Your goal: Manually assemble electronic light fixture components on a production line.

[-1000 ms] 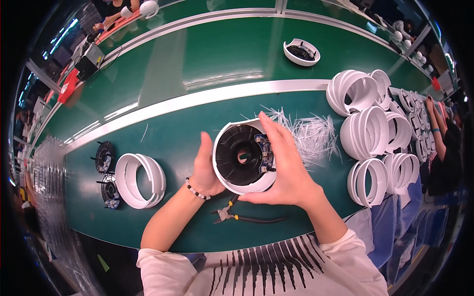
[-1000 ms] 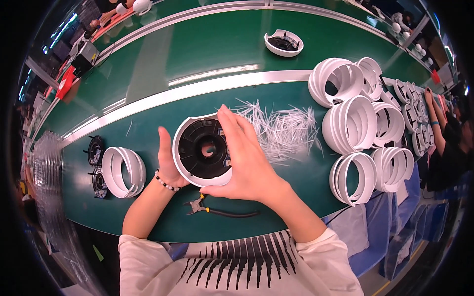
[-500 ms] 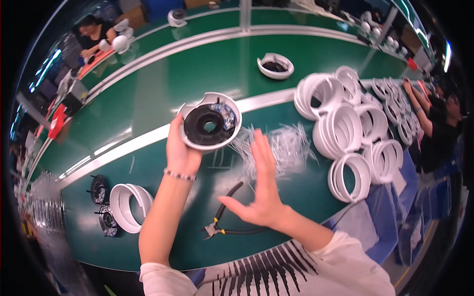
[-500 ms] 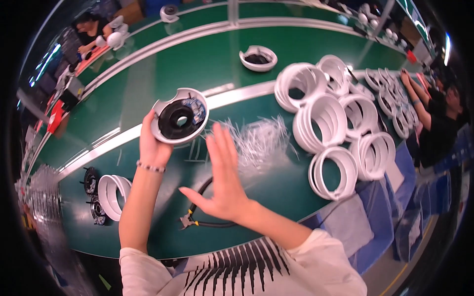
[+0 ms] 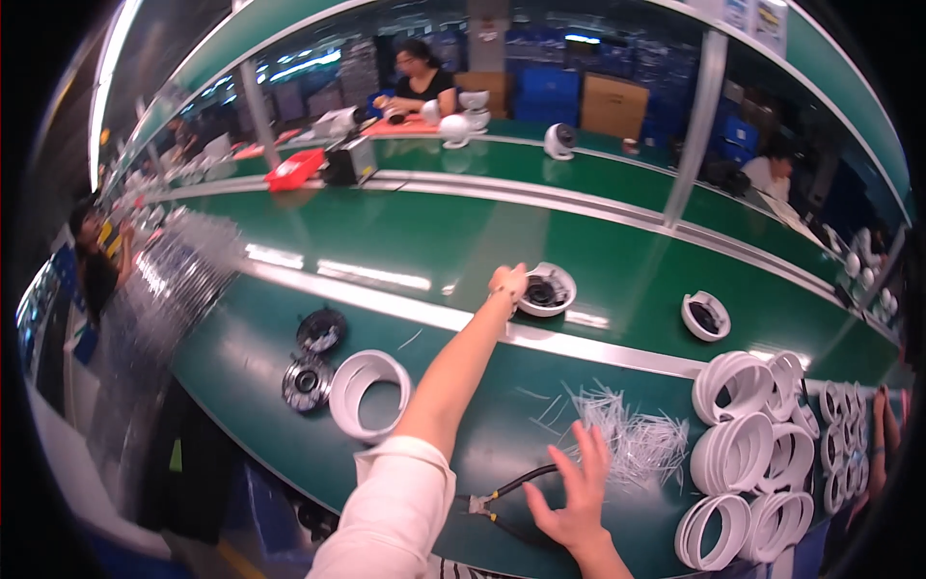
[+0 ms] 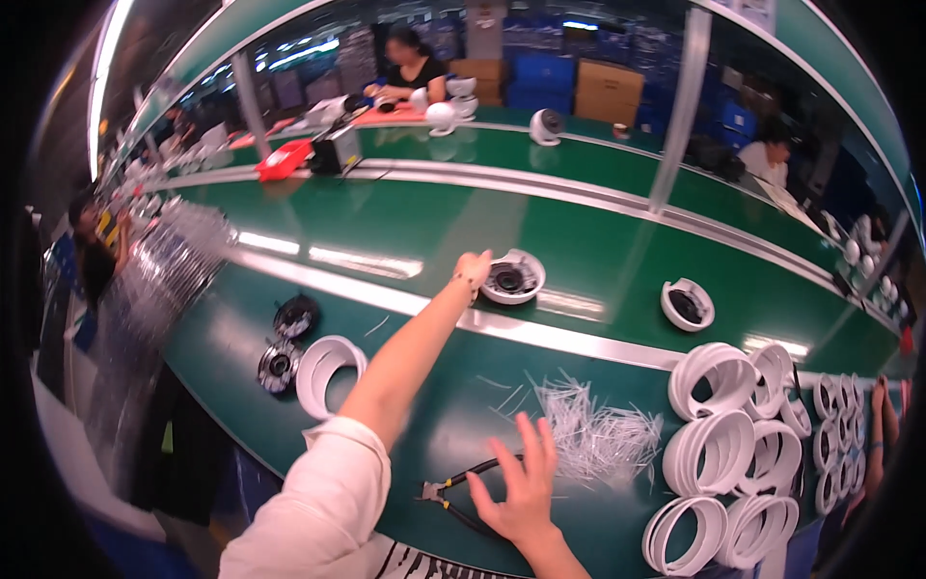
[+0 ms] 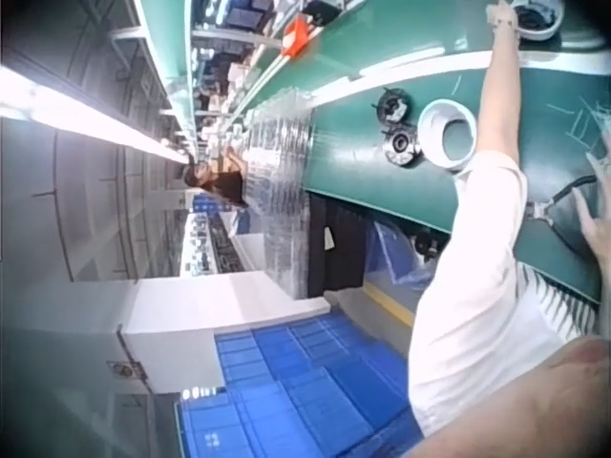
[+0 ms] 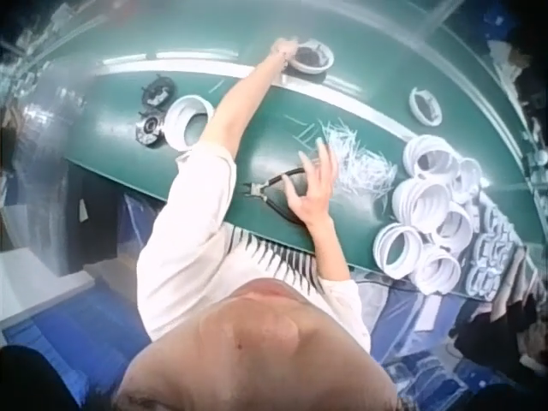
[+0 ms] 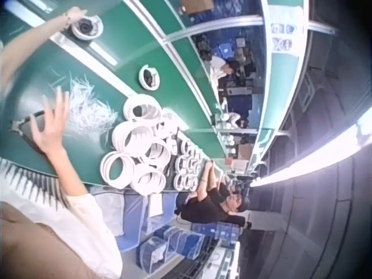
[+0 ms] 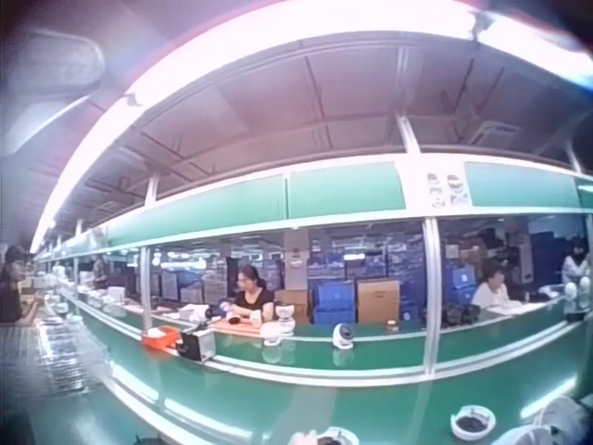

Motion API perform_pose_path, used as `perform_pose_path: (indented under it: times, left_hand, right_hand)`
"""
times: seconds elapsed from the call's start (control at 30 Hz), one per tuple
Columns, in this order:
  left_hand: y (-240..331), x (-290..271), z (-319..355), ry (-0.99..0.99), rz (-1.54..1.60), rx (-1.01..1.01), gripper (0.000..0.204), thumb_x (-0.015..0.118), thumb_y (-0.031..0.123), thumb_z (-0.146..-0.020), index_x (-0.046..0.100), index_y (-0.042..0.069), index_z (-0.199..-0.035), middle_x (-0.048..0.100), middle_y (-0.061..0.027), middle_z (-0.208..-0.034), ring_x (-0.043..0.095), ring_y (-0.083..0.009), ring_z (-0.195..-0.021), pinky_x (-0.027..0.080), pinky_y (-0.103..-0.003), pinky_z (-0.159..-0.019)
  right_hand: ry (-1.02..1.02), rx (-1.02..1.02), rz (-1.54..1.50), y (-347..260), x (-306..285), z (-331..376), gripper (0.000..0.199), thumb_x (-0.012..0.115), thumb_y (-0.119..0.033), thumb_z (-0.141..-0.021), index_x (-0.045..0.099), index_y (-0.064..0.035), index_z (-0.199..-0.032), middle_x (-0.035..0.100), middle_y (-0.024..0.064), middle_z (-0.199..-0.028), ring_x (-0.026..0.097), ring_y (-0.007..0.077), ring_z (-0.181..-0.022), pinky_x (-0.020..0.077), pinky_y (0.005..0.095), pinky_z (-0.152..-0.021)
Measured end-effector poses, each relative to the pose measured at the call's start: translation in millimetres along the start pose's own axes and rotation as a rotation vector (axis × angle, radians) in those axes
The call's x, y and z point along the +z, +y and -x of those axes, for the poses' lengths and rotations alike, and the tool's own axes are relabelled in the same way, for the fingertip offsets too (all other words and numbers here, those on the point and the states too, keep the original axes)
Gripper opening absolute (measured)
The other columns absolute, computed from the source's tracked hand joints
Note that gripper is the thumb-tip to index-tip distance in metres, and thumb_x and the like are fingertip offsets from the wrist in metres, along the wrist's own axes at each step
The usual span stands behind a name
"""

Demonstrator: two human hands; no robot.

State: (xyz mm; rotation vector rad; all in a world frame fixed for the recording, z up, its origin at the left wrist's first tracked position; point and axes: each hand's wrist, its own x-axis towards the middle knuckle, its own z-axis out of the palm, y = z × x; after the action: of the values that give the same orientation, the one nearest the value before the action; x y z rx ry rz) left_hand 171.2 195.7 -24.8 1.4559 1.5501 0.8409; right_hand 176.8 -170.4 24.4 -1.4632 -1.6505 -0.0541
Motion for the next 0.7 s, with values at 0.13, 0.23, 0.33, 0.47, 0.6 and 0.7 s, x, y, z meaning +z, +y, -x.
perform_pose_path:
  times: [0.13,0.23,0.33,0.47,0.6,0.7]
  left_hand:
    - [34,-87,39,-0.169,-0.458,0.673,0.045,0.049,0.021,-0.071,0.046,-0.001,-0.111,0.05,-0.0217,-0.109,0.048,-0.0329,-0.102,0.038,-0.036,-0.088]
    - [41,-186,98,-0.528,-0.626,0.796,0.049,0.05,0.012,-0.066,0.045,0.001,-0.113,0.049,-0.0178,-0.112,0.046,-0.0298,-0.105,0.037,-0.033,-0.09]
    - [14,-246,136,-0.616,-0.741,0.697,0.056,0.055,0.012,-0.063,0.043,0.002,-0.116,0.046,-0.019,-0.115,0.046,-0.0292,-0.105,0.036,-0.032,-0.09]
    - [-48,-272,144,-0.497,-0.85,0.634,0.054,0.067,0.016,-0.061,0.049,0.001,-0.109,0.052,-0.0181,-0.106,0.05,-0.0302,-0.098,0.039,-0.035,-0.086]
    - [-67,-277,148,-0.288,-0.88,0.688,0.026,0.055,0.007,-0.07,0.056,0.003,-0.096,0.058,-0.0173,-0.082,0.055,-0.0322,-0.077,0.044,-0.038,-0.07]
    - [-62,-288,150,-0.252,-0.822,0.801,0.015,0.051,0.005,-0.073,0.057,0.003,-0.086,0.056,-0.0174,-0.069,0.056,-0.0323,-0.067,0.044,-0.038,-0.061]
  right_hand:
    - [0.009,-0.026,0.014,-6,-14,-1,0.047,0.066,-0.014,-0.058,0.051,-0.0033,-0.101,0.036,0.0226,-0.123,0.029,0.0425,-0.115,0.0247,0.0489,-0.093]
    - [-0.002,-0.066,0.01,-13,-22,-2,0.046,0.064,-0.016,-0.061,0.05,-0.0029,-0.102,0.036,0.0248,-0.121,0.03,0.0429,-0.114,0.0254,0.0495,-0.092]
    - [0.065,-0.105,0.018,-26,-33,-8,0.037,0.06,-0.015,-0.068,0.053,-0.0011,-0.101,0.041,0.0246,-0.118,0.036,0.0406,-0.111,0.0258,0.0489,-0.093]
    - [0.057,-0.148,-0.052,-30,-31,-6,0.038,0.06,-0.014,-0.068,0.052,-0.003,-0.103,0.039,0.0246,-0.12,0.035,0.0411,-0.112,0.0267,0.0491,-0.092]
    - [0.029,-0.175,0.004,-29,-26,-6,0.037,0.06,-0.013,-0.068,0.053,-0.0049,-0.103,0.04,0.0237,-0.12,0.037,0.04,-0.111,0.027,0.0482,-0.092]
    - [0.037,-0.162,0.016,-29,-27,-8,0.036,0.059,-0.012,-0.068,0.053,-0.0055,-0.102,0.04,0.0232,-0.12,0.037,0.0395,-0.111,0.0274,0.0476,-0.092]
